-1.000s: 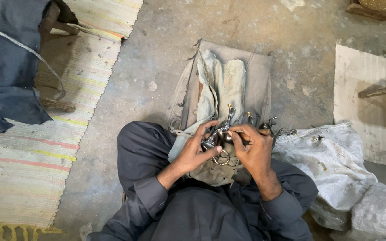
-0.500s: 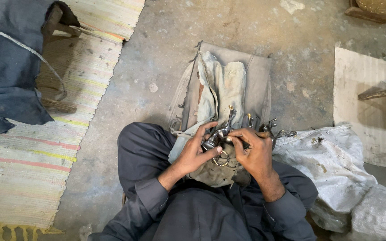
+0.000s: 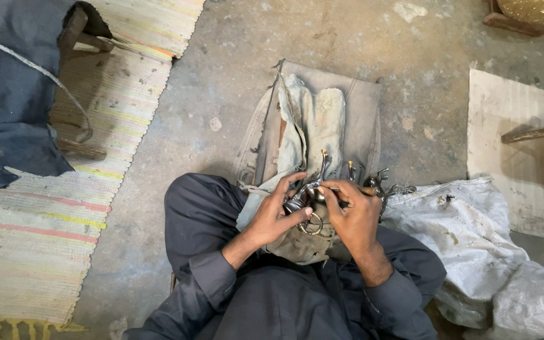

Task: The person sits on the floor finishing small metal horse figurines. They hold a figurine on a cloth pad on their lap and work over its surface with a small hand tool, then use pliers to grip and reposition the pieces, setting finished figurines aside and picking up the next one.

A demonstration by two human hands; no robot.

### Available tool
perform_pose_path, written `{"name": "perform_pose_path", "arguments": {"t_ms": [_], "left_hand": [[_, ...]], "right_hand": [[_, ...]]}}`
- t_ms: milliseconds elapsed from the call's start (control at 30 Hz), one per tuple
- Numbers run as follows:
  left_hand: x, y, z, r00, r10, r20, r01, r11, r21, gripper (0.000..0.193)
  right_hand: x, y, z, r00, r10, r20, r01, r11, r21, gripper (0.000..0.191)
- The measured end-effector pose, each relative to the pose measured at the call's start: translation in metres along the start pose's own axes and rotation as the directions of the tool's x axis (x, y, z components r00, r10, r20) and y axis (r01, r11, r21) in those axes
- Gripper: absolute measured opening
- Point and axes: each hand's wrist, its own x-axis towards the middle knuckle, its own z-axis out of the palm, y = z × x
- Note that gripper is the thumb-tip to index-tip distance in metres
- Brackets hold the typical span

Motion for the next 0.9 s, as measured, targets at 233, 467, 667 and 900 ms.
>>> {"name": "perform_pose_path", "arguments": {"t_ms": [233, 467, 667, 900], "left_hand": [[0.0, 0.001, -0.001, 0.987, -0.161, -0.006, 0.161, 0.986, 0.05, 0.075], [-0.001, -0.002, -0.001, 0.992, -0.123, 0.004, 0.122, 0.992, 0.036, 0.074], [-0.001, 0.004, -0.003, 0.991, -0.133, 0.0, 0.133, 0.987, 0.085, 0.073], [-0.003, 0.005, -0.004, 0.99, -0.137, 0.034, 0.132, 0.984, 0.116, 0.075]], "right_hand": [[0.005, -0.002, -0.01, 0.989, -0.111, 0.095, 0.111, 0.994, 0.003, 0.012], [0.001, 0.005, -0.009, 0.99, -0.102, 0.098, 0.095, 0.993, 0.069, 0.011], [-0.015, 0.005, -0.001, 0.99, 0.117, -0.079, -0.103, 0.982, 0.162, 0.011], [-0.019, -0.003, 0.007, 0.961, 0.202, -0.189, -0.189, 0.978, 0.084, 0.013]]}}
